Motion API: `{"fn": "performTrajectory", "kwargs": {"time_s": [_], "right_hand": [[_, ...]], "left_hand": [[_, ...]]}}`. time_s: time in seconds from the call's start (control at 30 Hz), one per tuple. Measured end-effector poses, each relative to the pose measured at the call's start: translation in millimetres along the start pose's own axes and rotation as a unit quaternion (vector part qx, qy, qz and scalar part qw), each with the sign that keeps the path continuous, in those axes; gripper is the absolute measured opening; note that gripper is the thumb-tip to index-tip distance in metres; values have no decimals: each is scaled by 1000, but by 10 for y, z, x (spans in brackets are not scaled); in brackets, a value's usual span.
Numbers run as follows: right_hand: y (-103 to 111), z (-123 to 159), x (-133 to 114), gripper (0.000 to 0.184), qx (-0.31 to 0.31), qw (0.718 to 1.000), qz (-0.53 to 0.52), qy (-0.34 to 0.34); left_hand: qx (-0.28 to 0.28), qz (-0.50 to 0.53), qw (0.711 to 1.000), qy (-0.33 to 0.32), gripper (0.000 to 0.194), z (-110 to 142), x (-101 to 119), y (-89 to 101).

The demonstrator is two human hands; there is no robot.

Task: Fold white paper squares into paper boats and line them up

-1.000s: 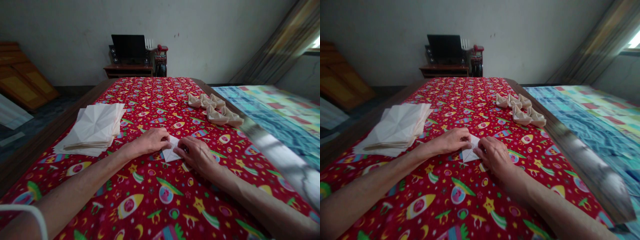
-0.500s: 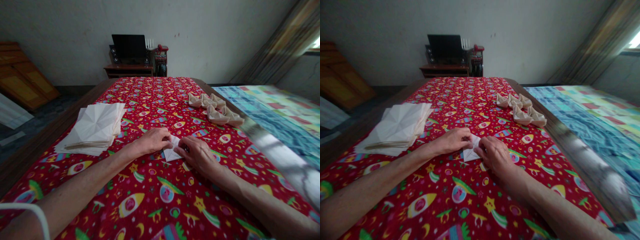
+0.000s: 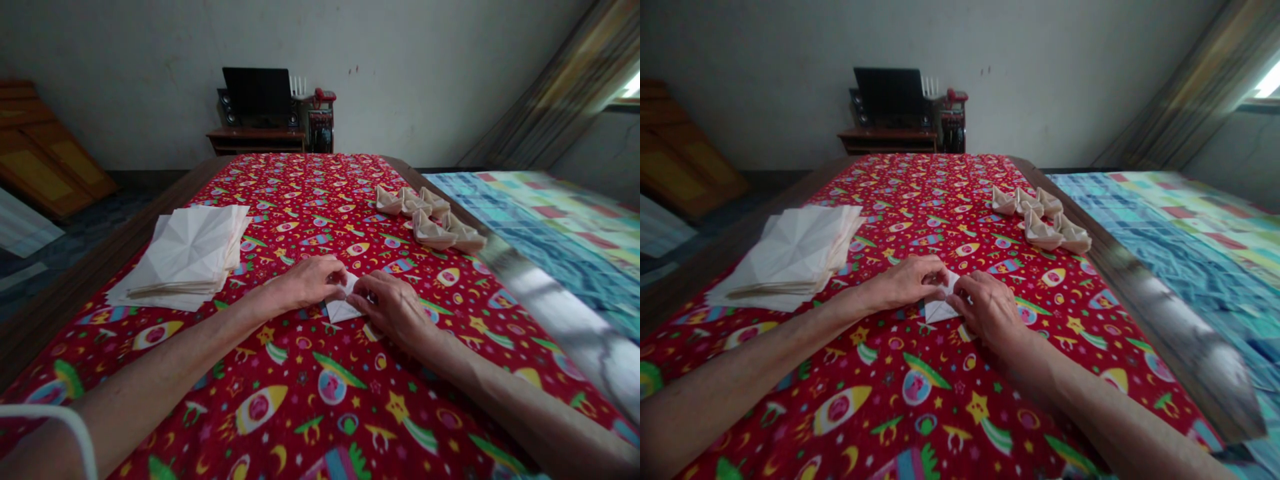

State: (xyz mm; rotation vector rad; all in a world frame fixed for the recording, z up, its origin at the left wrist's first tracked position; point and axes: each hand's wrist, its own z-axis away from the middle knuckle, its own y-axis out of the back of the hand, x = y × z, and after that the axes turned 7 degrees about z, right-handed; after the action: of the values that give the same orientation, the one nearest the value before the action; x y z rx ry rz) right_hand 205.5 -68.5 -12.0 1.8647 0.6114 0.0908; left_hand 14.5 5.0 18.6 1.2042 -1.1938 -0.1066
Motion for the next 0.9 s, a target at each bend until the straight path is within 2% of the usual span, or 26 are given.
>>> {"fn": "performTrajectory", "kwargs": {"time_s": [0.33, 0.5, 0.7, 0.8, 0.9], "right_hand": [[-40, 32, 26, 13, 6, 999, -4, 32], [-65, 39, 32, 17, 3, 999, -6, 39], [-72, 3, 16, 19, -7, 999, 31, 30], [-68, -10, 20, 22, -10, 999, 45, 29], [-46, -19, 10, 25, -23, 998, 45, 29]], "left_hand": [[12, 28, 999, 29, 3, -7, 4, -22], [40, 10, 999, 19, 11, -26, -51, -55], [42, 7, 998, -40, 9, 67, -52, 43], [61, -22, 990, -121, 16, 277, -86, 87], [42, -64, 983, -165, 31, 547, -153, 74]]}}
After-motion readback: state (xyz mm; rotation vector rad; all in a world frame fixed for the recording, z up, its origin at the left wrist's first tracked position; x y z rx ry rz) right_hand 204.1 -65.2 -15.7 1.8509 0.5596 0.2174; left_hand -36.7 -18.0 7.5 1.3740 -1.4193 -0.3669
